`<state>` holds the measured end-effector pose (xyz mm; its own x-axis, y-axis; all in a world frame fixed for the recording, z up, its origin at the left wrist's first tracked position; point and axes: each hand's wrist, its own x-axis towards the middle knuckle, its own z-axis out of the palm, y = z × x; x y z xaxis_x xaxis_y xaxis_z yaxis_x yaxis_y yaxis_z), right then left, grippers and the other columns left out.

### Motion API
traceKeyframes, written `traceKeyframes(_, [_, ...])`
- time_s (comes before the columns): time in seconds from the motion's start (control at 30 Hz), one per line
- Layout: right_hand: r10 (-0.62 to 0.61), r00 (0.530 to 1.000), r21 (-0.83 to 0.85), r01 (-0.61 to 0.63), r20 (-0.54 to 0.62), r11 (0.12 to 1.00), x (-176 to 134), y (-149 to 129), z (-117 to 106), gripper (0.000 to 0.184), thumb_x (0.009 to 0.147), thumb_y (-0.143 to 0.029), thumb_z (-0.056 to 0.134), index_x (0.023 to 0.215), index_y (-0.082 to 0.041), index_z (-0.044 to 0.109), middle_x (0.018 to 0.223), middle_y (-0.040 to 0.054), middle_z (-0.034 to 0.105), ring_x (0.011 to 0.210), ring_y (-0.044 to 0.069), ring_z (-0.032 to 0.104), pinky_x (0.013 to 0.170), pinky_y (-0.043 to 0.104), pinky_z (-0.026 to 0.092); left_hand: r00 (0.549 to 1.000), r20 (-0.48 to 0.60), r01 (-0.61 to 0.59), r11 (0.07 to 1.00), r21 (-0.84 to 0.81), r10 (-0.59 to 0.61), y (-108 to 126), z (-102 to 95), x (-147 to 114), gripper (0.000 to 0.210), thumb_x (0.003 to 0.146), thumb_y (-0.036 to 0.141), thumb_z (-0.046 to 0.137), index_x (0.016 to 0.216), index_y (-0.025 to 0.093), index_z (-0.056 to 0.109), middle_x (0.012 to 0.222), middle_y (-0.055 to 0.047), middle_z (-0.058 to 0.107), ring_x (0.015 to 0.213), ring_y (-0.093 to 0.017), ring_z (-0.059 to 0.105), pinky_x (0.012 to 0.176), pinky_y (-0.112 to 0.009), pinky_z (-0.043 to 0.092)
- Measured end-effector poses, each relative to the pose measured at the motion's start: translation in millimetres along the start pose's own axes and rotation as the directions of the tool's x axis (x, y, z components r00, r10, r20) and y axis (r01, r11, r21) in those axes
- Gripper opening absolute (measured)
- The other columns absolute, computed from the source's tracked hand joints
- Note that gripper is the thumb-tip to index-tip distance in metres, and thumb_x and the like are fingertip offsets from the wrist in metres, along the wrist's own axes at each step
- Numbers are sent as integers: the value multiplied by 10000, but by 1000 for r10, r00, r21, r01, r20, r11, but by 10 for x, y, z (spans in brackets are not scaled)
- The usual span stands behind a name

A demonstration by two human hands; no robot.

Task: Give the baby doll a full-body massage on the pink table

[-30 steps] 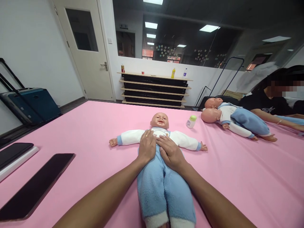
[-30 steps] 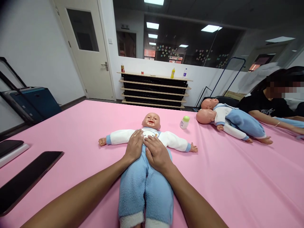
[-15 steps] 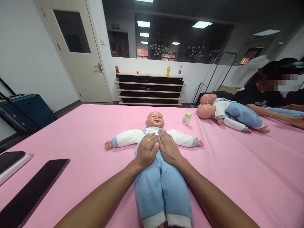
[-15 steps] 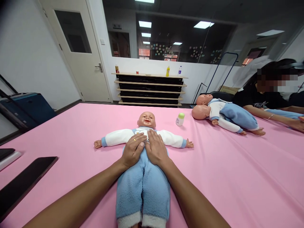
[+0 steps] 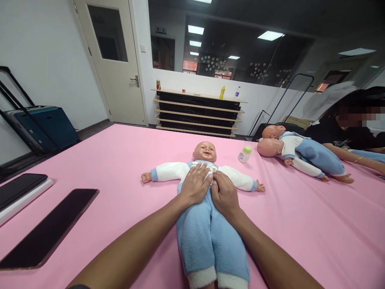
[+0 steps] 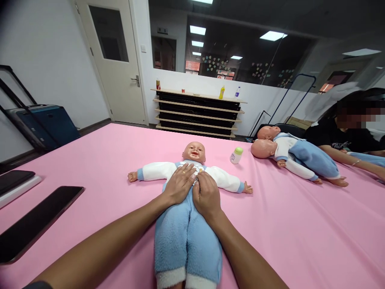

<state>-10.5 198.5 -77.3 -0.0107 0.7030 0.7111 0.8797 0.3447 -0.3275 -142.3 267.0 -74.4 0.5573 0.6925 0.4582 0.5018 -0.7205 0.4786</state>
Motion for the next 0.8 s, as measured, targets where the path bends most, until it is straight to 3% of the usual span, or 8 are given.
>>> traceKeyframes(0.17, [-195, 947, 70, 183, 254, 981, 79, -44, -22, 404, 905, -201, 409, 1277, -172, 567, 1282, 111, 607, 1247, 225, 514, 1122, 460, 362, 974, -138, 175, 982, -64, -183, -86, 90, -50, 574, 989, 461, 218, 1365, 123, 491, 1481, -142, 428, 1421, -249, 313, 1183, -501, 233])
traceKeyframes(0.3, [-146, 908, 4, 157, 392, 988, 144, 2, 4, 499, 913, -248, 419, 1405, -173, 458, 1450, 109, 464, 1378, 232, 377, 1177, 503, 241, 946, -254, 185, 979, -85, -201, -82, 128, -124, 528, 988, 422, 266, 1385, 131, 459, 1487, -144, 417, 1424, -249, 307, 1184, -506, 248])
traceKeyframes(0.43, [-26, 917, -46, 48, 397, 998, 154, 50, 32, 542, 927, -289, 412, 1455, -168, 386, 1520, 96, 359, 1425, 225, 292, 1194, 473, 200, 950, -300, 69, 996, -62, -85, -64, 109, -165, 472, 987, 363, 300, 1380, 151, 453, 1472, -124, 440, 1411, -238, 326, 1176, -502, 272])
traceKeyframes(0.57, [129, 928, -100, -100, 350, 990, 122, 73, 82, 549, 963, -356, 361, 1468, -140, 358, 1532, 116, 330, 1436, 237, 267, 1189, 470, 194, 958, -283, 35, 999, -37, -45, -120, 99, -161, 450, 984, 330, 304, 1333, 120, 496, 1426, -150, 486, 1371, -235, 386, 1164, -481, 303])
traceKeyframes(0.8, [258, 911, -153, -218, 322, 964, 88, 227, 125, 591, 1001, -464, 223, 1485, -137, 313, 1546, 116, 301, 1445, 226, 243, 1182, 463, 159, 993, -114, 36, 989, 145, -19, -274, 124, -77, 478, 982, 394, 285, 1360, 184, 489, 1473, -124, 444, 1407, -250, 334, 1156, -540, 241])
